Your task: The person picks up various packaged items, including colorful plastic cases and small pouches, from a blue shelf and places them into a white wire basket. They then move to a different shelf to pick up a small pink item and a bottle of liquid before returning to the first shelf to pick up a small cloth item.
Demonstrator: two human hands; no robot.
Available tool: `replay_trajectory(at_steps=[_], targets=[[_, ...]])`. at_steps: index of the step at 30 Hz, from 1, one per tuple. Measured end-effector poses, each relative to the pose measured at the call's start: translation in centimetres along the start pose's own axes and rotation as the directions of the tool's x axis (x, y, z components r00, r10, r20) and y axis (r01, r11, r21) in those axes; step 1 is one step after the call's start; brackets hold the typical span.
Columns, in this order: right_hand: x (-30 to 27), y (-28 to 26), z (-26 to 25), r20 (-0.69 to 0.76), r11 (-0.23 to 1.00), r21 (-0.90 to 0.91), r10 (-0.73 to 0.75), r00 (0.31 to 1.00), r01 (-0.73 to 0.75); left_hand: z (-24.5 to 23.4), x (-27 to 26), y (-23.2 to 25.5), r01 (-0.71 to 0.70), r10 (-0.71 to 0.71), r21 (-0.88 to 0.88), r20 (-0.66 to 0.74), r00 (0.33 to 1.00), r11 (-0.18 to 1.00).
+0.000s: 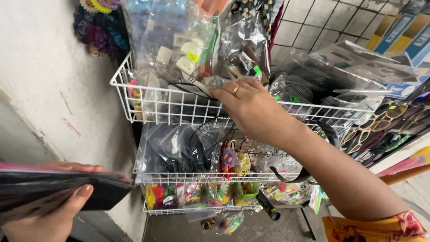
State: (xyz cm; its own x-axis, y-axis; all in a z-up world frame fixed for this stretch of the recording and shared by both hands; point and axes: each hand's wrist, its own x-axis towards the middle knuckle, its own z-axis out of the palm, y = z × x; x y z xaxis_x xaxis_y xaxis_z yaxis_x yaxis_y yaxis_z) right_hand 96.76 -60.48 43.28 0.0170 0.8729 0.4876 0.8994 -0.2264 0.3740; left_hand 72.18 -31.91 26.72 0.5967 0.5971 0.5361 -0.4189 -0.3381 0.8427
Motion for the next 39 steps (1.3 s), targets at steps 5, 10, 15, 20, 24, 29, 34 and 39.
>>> replay_trajectory(at_steps=[5, 10, 15, 20, 24, 29, 34, 39], targets=[[0.0, 0.7, 1.0, 0.044, 1.000, -0.028, -0.001, 0.999, 0.003, 1.4, -0.5, 2.3, 0.006, -0.017, -0.131, -0.079, 0.997, 0.991], [0.3, -1.7, 0.1, 0.000, 0.998, -0.063, 0.005, 1.000, -0.005, 1.8, -1.2, 0.9, -0.041, 0.034, -0.201, -0.042, 0.999, 0.979], [-2.6, -8.5, 4.3, 0.084, 0.937, 0.348, -0.031, 0.996, 0.000, 2.1, -2.5, -4.2, -0.005, -0.004, -0.109, -0.086, 0.996, 0.994], [-2.0, -15.6, 14.8, 0.021, 0.954, 0.279, -0.118, 0.993, 0.108, 4.3, -2.1, -6.9, -0.117, 0.105, -0.078, -0.151, 0.983, 0.990], [4.0, -17.2, 22.0, -0.021, 0.947, 0.320, -0.017, 1.000, 0.023, 4.8, -2.3, -8.4, -0.061, 0.036, -0.056, -0.368, 0.929, 0.997], [4.9, -15.5, 29.8, 0.361, 0.988, 0.069, 0.103, 0.927, -0.136, 2.0, -2.4, -12.3, -0.183, 0.067, -0.191, -0.491, 0.868, 0.964], [-1.6, -12.3, 28.6, 0.448, 0.952, -0.138, 0.305, 0.841, -0.272, 1.8, -2.3, -13.6, -0.115, -0.028, -0.246, -0.509, 0.860, 0.962], [-7.2, -10.1, 27.4, 0.140, 0.900, -0.117, 0.433, 0.890, -0.419, 2.3, -2.9, -16.0, -0.117, -0.011, -0.267, -0.436, 0.900, 0.956]])
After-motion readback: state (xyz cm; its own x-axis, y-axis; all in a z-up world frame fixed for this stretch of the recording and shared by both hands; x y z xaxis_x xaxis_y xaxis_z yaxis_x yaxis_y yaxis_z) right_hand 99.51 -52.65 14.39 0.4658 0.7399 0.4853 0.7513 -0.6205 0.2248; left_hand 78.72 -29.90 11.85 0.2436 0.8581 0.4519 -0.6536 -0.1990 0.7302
